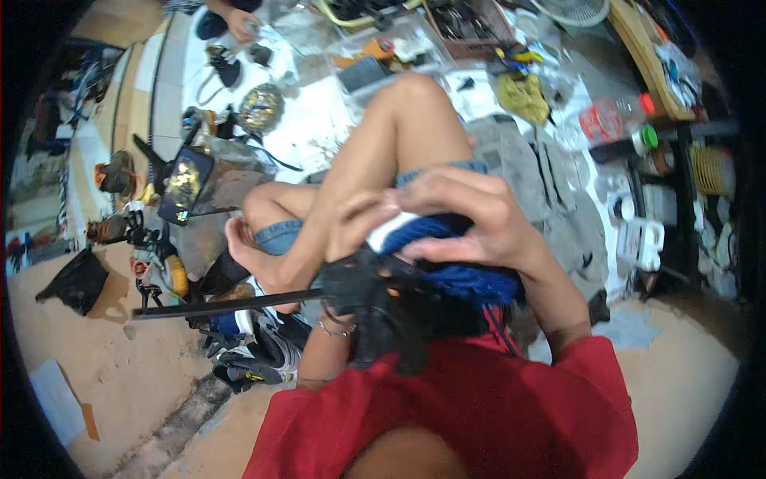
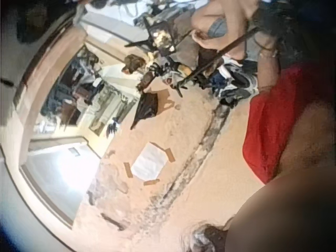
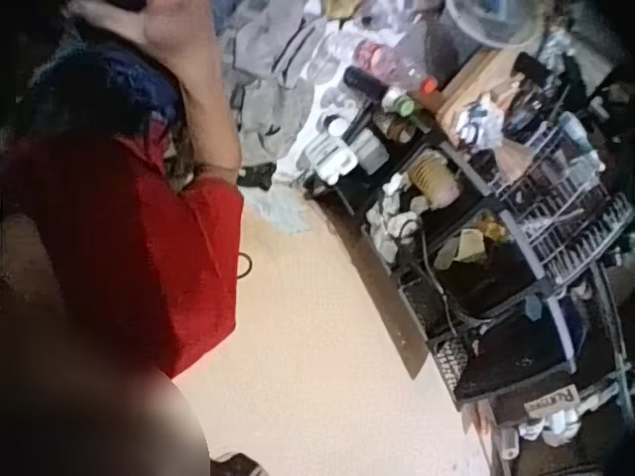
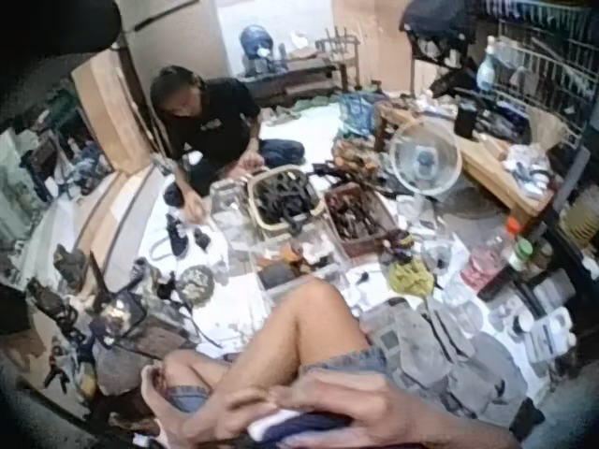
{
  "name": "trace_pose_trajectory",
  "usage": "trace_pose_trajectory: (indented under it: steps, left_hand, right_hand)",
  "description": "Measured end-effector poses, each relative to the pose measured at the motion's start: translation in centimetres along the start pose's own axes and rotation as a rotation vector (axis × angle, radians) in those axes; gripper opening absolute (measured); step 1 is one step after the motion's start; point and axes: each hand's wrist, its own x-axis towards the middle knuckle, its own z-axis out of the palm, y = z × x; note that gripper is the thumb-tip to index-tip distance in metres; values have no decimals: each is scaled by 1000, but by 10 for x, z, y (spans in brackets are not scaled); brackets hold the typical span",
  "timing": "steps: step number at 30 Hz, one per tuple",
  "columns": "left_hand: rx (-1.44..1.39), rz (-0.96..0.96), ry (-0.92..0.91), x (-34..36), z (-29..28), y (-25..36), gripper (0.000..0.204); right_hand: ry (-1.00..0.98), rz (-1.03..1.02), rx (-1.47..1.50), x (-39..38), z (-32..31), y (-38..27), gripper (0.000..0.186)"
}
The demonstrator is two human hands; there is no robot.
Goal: Apply glue and use a clamp to repair the sole of a blue sneaker.
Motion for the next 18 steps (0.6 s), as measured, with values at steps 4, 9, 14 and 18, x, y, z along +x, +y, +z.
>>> trace_pose_trajectory:
  steps: [4,9,14,18]
  left_hand:
    - [-221,124,42,-2,15,-19,59]
    - [-224,107,73,-6,16,-15,60]
    - [-198,49,-13,-5,-7,9,65]
    - [-858,-50,43,-14,-36,-15,72]
  right_hand:
    - [-13,-17,12,3,-2,2,36]
    - [25,58,51,2,3,5,31]
    - [13,45,13,10,6,-9,27]
    - [-75,-4,171,23,26,-11,28]
